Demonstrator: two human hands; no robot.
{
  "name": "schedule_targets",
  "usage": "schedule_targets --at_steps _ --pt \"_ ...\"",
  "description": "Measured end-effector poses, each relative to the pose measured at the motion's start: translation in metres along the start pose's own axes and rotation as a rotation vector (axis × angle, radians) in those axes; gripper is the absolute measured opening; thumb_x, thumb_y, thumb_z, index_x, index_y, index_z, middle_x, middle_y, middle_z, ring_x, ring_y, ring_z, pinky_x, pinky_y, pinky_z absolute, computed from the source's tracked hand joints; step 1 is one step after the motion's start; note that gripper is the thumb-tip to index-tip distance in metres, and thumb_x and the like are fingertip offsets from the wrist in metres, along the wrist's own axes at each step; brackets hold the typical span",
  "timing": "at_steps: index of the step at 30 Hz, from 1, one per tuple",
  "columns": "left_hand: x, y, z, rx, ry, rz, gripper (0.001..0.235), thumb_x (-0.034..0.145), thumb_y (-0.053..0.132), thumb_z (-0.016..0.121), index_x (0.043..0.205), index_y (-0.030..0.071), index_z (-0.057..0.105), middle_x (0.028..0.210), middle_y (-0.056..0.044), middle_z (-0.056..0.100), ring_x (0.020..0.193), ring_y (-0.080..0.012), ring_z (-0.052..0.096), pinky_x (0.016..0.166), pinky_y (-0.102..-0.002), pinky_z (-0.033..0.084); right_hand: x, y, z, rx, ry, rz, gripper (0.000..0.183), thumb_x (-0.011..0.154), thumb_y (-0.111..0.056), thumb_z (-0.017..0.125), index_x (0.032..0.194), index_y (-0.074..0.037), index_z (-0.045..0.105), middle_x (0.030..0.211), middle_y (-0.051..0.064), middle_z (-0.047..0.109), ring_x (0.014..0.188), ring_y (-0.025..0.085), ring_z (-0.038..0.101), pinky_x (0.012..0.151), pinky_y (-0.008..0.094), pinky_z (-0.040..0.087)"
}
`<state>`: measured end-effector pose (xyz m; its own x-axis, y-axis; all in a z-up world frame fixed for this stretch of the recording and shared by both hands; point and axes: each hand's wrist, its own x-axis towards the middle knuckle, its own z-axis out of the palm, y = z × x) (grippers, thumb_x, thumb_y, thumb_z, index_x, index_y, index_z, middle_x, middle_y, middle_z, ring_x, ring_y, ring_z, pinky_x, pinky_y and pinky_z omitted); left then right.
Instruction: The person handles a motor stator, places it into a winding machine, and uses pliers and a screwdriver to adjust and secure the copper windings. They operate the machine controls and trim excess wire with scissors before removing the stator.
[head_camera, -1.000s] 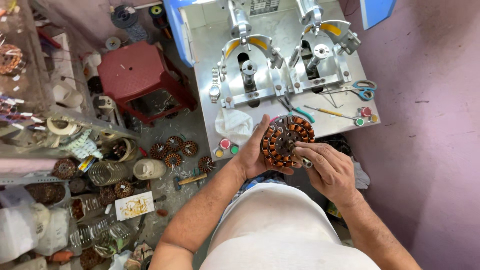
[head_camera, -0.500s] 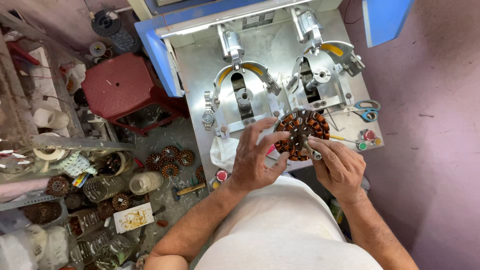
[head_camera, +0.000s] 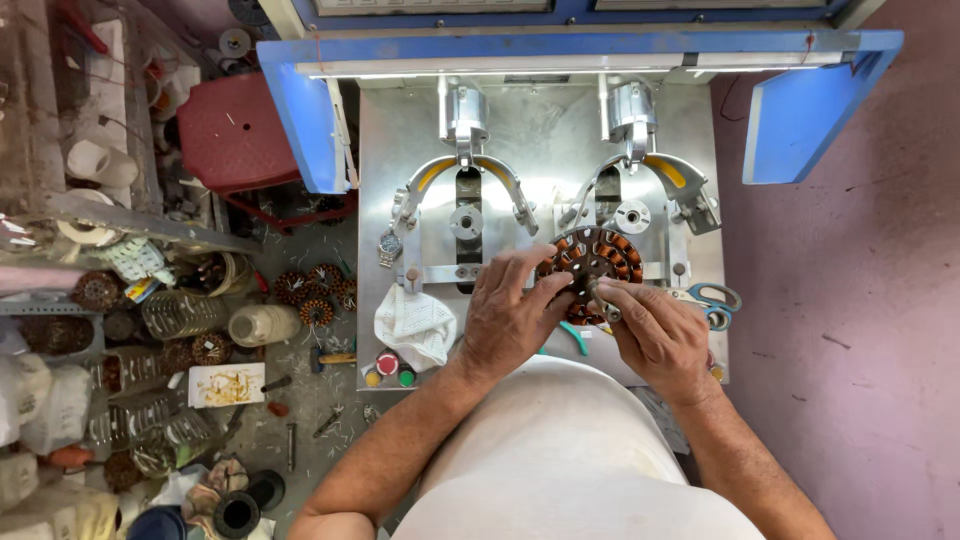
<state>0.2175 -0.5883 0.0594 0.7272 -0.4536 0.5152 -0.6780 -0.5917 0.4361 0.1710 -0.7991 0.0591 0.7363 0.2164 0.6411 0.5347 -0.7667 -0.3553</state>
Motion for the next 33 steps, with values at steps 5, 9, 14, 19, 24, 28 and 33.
schedule_targets --at_steps 5,9,14,19,24,28,33 --pt "0.016 0.006 0.053 0.008 0.002 -0.068 0.02 0.091 0.018 0.082 0.107 0.012 0.071 0.13 -0.004 0.055 0.119 -0.0252 0.055 0.101 -0.041 0.048 -0.008 0.058 -0.003 -0.001 -0.024 0.032 0.036 0.086 0.0 0.082 0.119 -0.008 0.071 0.111 0.006 0.076 0.088 0.021 0.074 0.069 0.034 0.059" --pt "0.03 0.01 0.088 -0.015 -0.054 -0.122 0.019 0.09 0.017 0.079 0.106 0.011 0.072 0.13 -0.005 0.056 0.121 -0.0256 0.056 0.1 -0.041 0.049 -0.018 0.101 0.001 -0.004 -0.026 0.077 0.042 0.086 0.001 0.081 0.124 -0.011 0.07 0.111 0.004 0.075 0.092 0.021 0.074 0.073 0.033 0.06" --pt "0.045 0.01 0.107 -0.035 -0.131 -0.133 0.023 0.088 0.021 0.081 0.107 0.01 0.072 0.134 -0.008 0.056 0.125 -0.0271 0.055 0.106 -0.041 0.049 -0.024 0.134 0.007 -0.003 -0.058 0.088 0.048 0.082 0.005 0.079 0.127 -0.012 0.069 0.112 0.005 0.075 0.094 0.022 0.074 0.074 0.034 0.061" --pt "0.049 0.006 0.103 -0.34 -0.175 -0.227 0.035 0.086 0.037 0.082 0.105 0.009 0.074 0.133 -0.012 0.058 0.129 -0.0291 0.054 0.108 -0.042 0.046 -0.025 0.14 0.001 0.114 -0.044 0.027 0.043 0.082 0.005 0.079 0.123 -0.007 0.07 0.114 0.009 0.075 0.098 0.024 0.075 0.077 0.034 0.063" --pt "0.057 0.004 0.101 -0.68 -0.001 -0.498 0.035 0.102 0.045 0.063 0.111 0.014 0.074 0.13 -0.009 0.066 0.127 -0.0209 0.065 0.102 -0.037 0.059 -0.017 0.137 -0.01 0.137 -0.032 -0.125 0.032 0.083 0.005 0.077 0.115 0.001 0.072 0.11 0.014 0.076 0.1 0.027 0.076 0.08 0.035 0.064" --pt "0.062 0.0 0.104 -0.749 -0.179 -0.813 0.048 0.095 0.038 0.067 0.132 0.009 0.059 0.122 -0.007 0.063 0.112 -0.0166 0.067 0.09 -0.033 0.06 -0.015 0.134 -0.015 0.161 -0.017 -0.236 0.026 0.089 -0.004 0.081 0.113 0.0 0.072 0.109 0.014 0.075 0.101 0.027 0.076 0.081 0.035 0.064" --pt "0.062 -0.009 0.121 -1.242 -0.277 -0.801 0.041 0.106 0.032 0.058 0.139 0.007 0.056 0.122 -0.003 0.064 0.114 -0.0109 0.06 0.1 -0.027 0.052 -0.012 0.139 -0.015 0.149 -0.04 -0.316 0.024 0.09 -0.005 0.074 0.114 -0.003 0.074 0.111 0.014 0.076 0.104 0.026 0.075 0.086 0.037 0.066"
